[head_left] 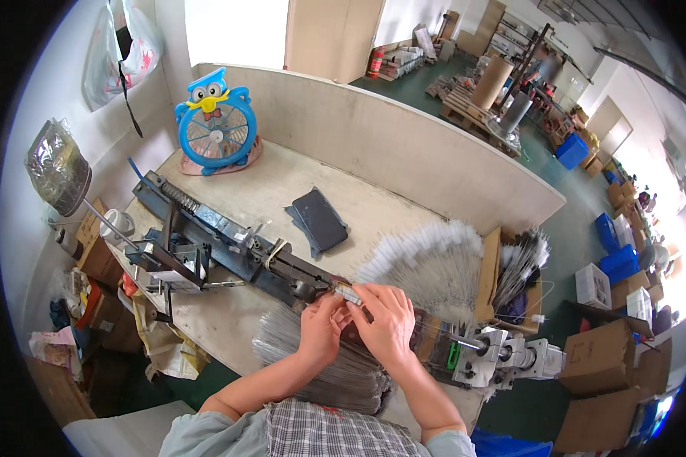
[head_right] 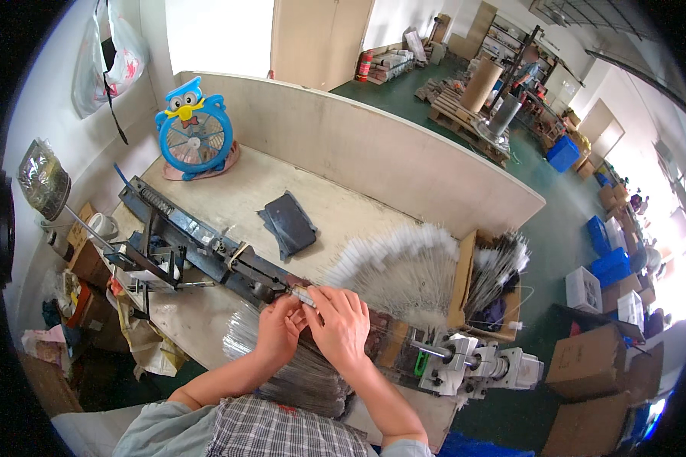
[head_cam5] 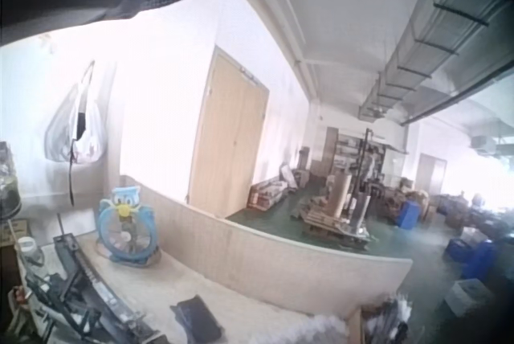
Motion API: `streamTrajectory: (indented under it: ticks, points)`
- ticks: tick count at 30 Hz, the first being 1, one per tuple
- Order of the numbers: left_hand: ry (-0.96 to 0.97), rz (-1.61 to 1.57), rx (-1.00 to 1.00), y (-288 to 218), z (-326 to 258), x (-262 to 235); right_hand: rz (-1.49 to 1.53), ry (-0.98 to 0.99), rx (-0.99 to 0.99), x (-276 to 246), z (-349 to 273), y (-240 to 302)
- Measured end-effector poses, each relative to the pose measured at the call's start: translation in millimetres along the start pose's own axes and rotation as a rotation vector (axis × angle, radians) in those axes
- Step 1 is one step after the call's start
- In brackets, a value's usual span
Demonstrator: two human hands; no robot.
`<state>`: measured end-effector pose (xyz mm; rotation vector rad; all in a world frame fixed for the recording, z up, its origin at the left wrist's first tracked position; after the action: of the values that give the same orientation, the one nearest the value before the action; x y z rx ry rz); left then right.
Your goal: The person manufactures small wire brushes by placing bristles between wires, operating a twisting machine fixture to secure them, and removing the formed brushes.
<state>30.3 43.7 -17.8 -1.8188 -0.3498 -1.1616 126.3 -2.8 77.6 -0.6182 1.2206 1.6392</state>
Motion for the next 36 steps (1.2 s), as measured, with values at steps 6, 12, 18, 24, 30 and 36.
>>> streamTrajectory:
  ticks: [6, 12, 18, 24, 30, 36]
  points:
    - [-0.006, 0.030, -0.005, -3, -1, 4, -0.037, 0.004, -0.027, -1, -3, 1]
    - [0.016, 0.011, -0.015, 1, 1, 1, -0.037, 0.005, -0.045, -1, -2, -1]
    - [0.021, 0.048, -0.015, 1, 3, 2, -0.020, 0.011, -0.032, -15, 1, 6]
    - [-0.011, 0.057, -0.058, -3, 0, 2, -0.177, 0.141, 0.034, -21, -9, -14]
    - [0.005, 0.057, -0.110, -6, -10, -1, -0.115, 0.112, -0.019, -18, -20, -11]
    - [0.038, 0.187, -0.188, -8, -15, 9, -0.062, 0.148, 0.000, -27, -18, -23]
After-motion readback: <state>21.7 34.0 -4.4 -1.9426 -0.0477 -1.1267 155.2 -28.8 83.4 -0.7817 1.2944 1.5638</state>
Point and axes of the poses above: each hand's wrist, its own z-axis towards the middle knuckle, its own x-axis out of the palm, y = z × x, the point moved 6 cm from there along z, towards the middle knuckle, and after that the axes turned 13 degrees about y, right-handed, at the moved point
